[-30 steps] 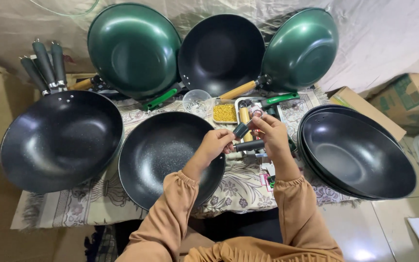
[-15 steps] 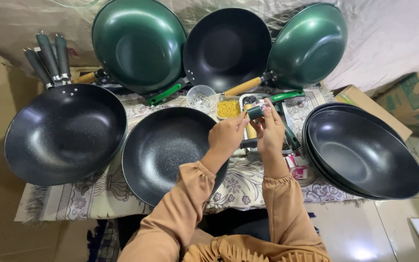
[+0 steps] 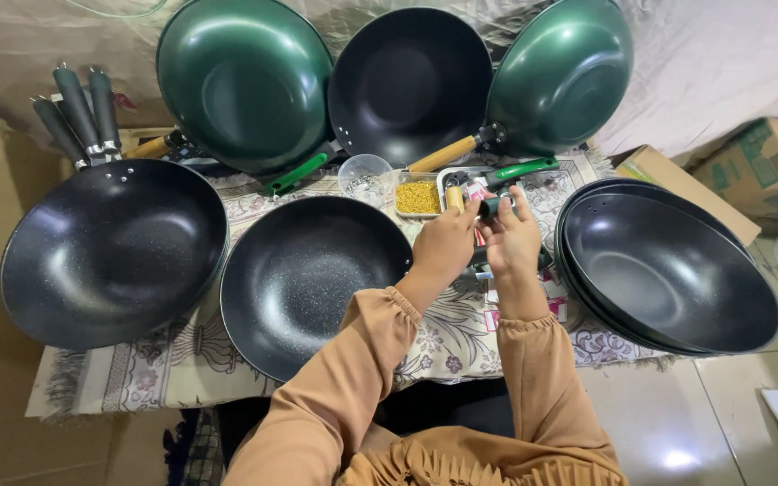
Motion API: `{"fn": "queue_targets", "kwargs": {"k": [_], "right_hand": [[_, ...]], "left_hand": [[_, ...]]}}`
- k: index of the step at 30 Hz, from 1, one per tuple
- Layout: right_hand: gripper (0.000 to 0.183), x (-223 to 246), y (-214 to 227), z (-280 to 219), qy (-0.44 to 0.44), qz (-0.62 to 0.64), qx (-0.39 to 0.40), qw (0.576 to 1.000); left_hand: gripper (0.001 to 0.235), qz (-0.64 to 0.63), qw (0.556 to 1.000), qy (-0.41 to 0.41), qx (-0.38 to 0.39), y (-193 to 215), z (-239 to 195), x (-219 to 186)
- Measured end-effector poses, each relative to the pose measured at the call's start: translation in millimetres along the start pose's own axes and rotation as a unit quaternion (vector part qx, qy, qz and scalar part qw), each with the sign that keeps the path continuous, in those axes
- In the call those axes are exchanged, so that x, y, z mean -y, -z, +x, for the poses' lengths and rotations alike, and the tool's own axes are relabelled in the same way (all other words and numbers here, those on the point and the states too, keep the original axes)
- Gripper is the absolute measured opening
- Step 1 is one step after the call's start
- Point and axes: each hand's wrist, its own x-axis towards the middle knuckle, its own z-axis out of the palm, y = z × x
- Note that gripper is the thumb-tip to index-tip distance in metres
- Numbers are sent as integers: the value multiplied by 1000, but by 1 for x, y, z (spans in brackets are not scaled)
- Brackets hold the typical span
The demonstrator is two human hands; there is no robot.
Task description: Assembling kitchen pans by attaching handles using a screwdriver
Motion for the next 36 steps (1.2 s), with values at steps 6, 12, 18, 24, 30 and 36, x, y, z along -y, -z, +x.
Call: {"fn": "queue_targets", "kwargs": {"k": [6,12,18,24,30,36], "right_hand": [[39,24,23,15,35,56,-22,998],[44,52,51,31,144,-79,-86,983],[46,74,40,7,310,-188,-112,925],[48,91,49,-16,388,-243,-148,877],[45,114,11,-60,430,-319,-96,840],[44,81,42,-4,356,-236,-152,891]], "left_hand": [[45,-225,974,-9,24,-16,10,46],[37,7,986,-110,123,-16,4,105],[59,114,969,-194,104,-33,-23,124],[44,140,949,-274,-69,-38,-24,154],[45,46,977,-208,13,-7,-28,148],[31,107,978,-179,23,-43,-19,185]]}}
